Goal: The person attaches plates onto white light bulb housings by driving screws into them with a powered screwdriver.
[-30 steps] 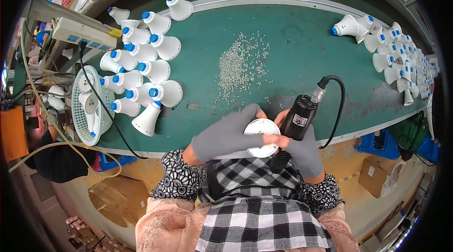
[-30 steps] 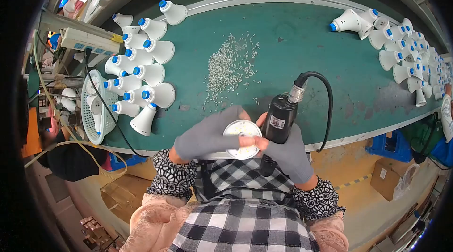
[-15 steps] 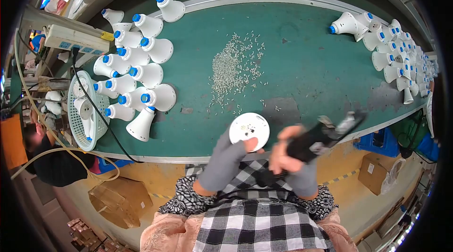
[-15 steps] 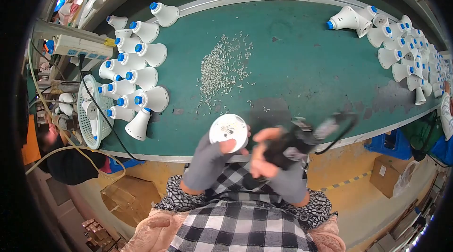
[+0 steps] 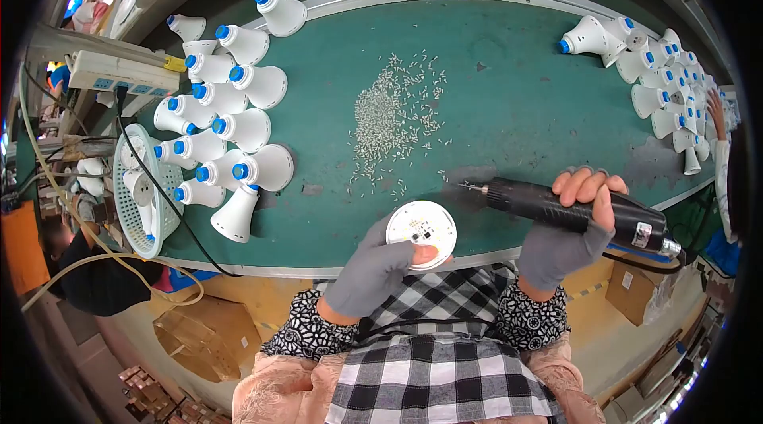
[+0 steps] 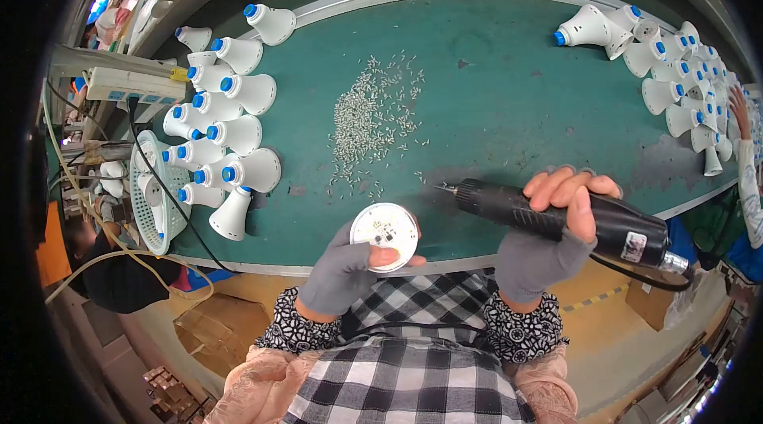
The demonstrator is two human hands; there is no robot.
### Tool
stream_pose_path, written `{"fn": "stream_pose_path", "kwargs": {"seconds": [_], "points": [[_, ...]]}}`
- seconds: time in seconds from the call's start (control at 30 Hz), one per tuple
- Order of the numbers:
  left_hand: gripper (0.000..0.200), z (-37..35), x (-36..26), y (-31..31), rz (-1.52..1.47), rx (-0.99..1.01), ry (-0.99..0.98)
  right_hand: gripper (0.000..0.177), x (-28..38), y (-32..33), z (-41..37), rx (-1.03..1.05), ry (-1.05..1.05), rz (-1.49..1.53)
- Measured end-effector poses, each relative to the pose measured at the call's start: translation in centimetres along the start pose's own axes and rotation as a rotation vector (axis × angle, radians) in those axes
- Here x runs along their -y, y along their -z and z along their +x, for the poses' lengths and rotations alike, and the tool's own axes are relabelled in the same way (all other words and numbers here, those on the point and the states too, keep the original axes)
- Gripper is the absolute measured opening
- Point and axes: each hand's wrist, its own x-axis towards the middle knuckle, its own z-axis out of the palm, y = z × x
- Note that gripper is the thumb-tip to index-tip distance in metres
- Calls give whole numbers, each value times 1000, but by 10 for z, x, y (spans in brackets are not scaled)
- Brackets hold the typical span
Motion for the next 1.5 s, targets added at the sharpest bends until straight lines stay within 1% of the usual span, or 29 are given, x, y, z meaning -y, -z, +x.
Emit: {"fn": "stream_pose_path", "kwargs": {"seconds": [0.07, 0.17, 0.27, 0.37, 0.47, 0.57, 0.67, 0.77, 0.97, 1.07, 1.37, 1.5], "points": [[45, 1, 2, 1, 6, -22, -12, 20, -5, -1, 0, 8, -26, -1], [43, 4, 2, 4, 41, 20, -47, 18, -11, -4, -1, -6, -48, -26], [41, 1, -5, -2, 161, -8, -72, 16, -14, -9, 0, -14, -60, -73], [38, 0, -5, 2, 315, -2, -156, 15, -12, -10, 2, -28, -76, -96], [37, 11, -1, 11, 804, 4, -584, 15, -5, -2, 8, -65, -104, -49], [35, 14, -3, 11, 1013, 59, -750, 14, 8, 6, 16, -131, -175, 56], [38, 13, -2, 4, 1045, 152, -726, 14, 18, 9, 22, -216, -252, 135], [42, 12, 2, -2, 1112, 179, -765, 14, 22, 17, 22, -204, -276, 205], [46, 6, 5, -9, 1256, 124, -884, 13, 29, 12, 15, -165, -268, 196], [46, 4, 6, -10, 1304, 103, -897, 12, 31, 14, 14, -129, -269, 218], [49, 3, 11, -11, 1295, 96, -905, 11, 34, 16, 12, -78, -224, 224], [48, 6, 11, -8, 1250, 138, -898, 12, 36, 17, 13, -62, -217, 237]]}}
